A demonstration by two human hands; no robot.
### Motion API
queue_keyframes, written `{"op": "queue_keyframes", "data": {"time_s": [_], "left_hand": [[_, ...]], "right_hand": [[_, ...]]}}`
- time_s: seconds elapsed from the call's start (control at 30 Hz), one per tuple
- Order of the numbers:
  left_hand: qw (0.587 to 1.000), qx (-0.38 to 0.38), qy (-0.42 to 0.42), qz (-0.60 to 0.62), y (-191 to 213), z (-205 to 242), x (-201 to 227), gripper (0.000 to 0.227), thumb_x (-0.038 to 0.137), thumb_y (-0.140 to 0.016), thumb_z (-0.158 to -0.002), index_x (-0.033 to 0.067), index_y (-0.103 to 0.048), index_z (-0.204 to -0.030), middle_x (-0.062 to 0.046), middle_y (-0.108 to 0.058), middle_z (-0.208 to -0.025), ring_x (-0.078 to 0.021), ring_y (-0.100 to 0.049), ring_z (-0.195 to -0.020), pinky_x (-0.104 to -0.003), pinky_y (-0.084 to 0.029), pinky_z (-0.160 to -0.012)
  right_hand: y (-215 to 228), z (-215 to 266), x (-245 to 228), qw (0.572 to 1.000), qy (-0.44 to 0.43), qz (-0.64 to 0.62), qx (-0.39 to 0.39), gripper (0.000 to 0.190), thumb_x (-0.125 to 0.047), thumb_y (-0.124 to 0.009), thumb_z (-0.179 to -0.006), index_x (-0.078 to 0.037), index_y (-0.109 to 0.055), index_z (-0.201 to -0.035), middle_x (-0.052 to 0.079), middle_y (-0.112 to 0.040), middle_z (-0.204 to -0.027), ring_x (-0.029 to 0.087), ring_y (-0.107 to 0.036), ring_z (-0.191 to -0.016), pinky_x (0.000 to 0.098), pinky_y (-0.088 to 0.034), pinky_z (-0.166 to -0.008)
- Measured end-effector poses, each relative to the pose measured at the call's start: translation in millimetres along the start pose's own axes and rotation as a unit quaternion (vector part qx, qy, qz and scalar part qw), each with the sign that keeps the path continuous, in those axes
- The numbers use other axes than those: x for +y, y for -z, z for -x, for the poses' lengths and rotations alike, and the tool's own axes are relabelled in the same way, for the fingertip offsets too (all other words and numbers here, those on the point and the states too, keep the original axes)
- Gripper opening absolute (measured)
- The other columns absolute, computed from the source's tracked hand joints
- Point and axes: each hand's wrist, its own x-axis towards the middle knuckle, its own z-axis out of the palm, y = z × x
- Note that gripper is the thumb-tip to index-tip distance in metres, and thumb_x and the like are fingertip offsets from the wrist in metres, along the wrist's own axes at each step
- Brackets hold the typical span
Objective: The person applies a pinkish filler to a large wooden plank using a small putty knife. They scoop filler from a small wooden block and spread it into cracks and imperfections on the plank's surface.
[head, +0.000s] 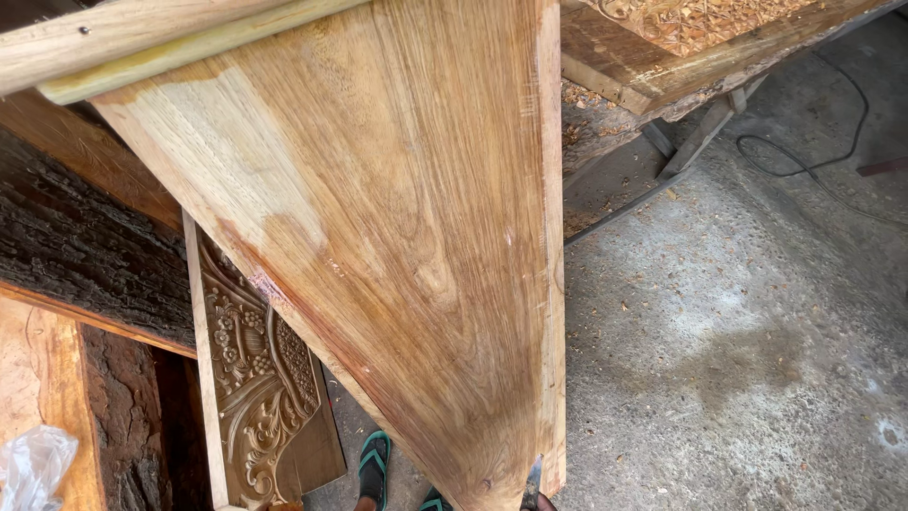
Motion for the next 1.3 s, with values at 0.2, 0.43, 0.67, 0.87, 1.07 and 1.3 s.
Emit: {"op": "queue_keyframes", "data": {"time_s": [0.2, 0.43, 0.67, 0.87, 1.07, 1.3], "left_hand": [[1.000, -0.001, -0.002, 0.000, 3, -4, 7, 0.109, 0.029, -0.091, -0.067, 0.0053, -0.024, -0.150, -0.026, -0.060, -0.129, -0.0329, -0.070, -0.109, -0.041, -0.059, -0.094], [0.997, 0.005, -0.075, -0.007, -1, 33, -14, 0.111, 0.031, -0.092, -0.067, 0.0058, -0.023, -0.150, -0.027, -0.061, -0.128, -0.0336, -0.071, -0.108, -0.041, -0.059, -0.093], [0.998, -0.010, -0.058, 0.023, 21, 44, -14, 0.102, 0.031, -0.084, -0.072, 0.0090, -0.026, -0.153, -0.026, -0.072, -0.109, -0.0381, -0.074, -0.101, -0.046, -0.059, -0.087], [0.990, 0.051, -0.106, 0.077, 19, 66, -20, 0.089, 0.030, -0.080, -0.072, 0.0011, -0.039, -0.147, -0.027, -0.069, -0.109, -0.0376, -0.073, -0.093, -0.046, -0.058, -0.080], [0.978, 0.027, -0.122, 0.167, 38, 111, 2, 0.095, 0.022, -0.086, -0.077, -0.0020, -0.030, -0.151, -0.023, -0.068, -0.124, -0.0251, -0.072, -0.108, -0.036, -0.055, -0.097], [0.926, 0.034, -0.251, 0.279, 68, 189, 63, 0.095, 0.010, -0.086, -0.079, 0.0012, -0.028, -0.153, -0.022, -0.067, -0.127, -0.0261, -0.069, -0.115, -0.035, -0.055, -0.101]], "right_hand": [[7, 14, -1, 0.998, 0.053, -0.027, -0.017, 0.038, -0.005, -0.057, -0.091, 0.005, -0.047, -0.127, 0.012, -0.067, -0.103, 0.014, -0.068, -0.070, 0.0294, -0.051, -0.048], [26, 62, -42, 0.983, 0.144, -0.040, -0.111, 0.038, -0.002, -0.057, -0.094, 0.004, -0.052, -0.131, 0.015, -0.069, -0.095, 0.016, -0.061, -0.056, 0.0306, -0.051, -0.049], [27, 124, -138, 0.972, 0.210, -0.016, -0.109, 0.029, -0.005, -0.058, -0.102, 0.006, -0.058, -0.129, 0.010, -0.067, -0.092, 0.011, -0.060, -0.068, 0.0255, -0.050, -0.062], [44, 155, -180, 0.971, 0.224, 0.005, -0.077, 0.031, -0.007, -0.059, -0.101, 0.005, -0.056, -0.129, 0.008, -0.065, -0.103, 0.010, -0.062, -0.071, 0.0249, -0.048, -0.059], [61, 160, -181, 0.962, 0.245, -0.028, -0.120, 0.025, -0.002, -0.059, -0.105, 0.007, -0.055, -0.128, 0.011, -0.062, -0.101, 0.012, -0.062, -0.070, 0.0270, -0.053, -0.064], [55, 212, -201, 0.925, 0.281, 0.055, -0.251, 0.025, 0.004, -0.060, -0.101, 0.006, -0.060, -0.126, 0.012, -0.065, -0.112, 0.015, -0.067, -0.082, 0.0290, -0.057, -0.071]]}}
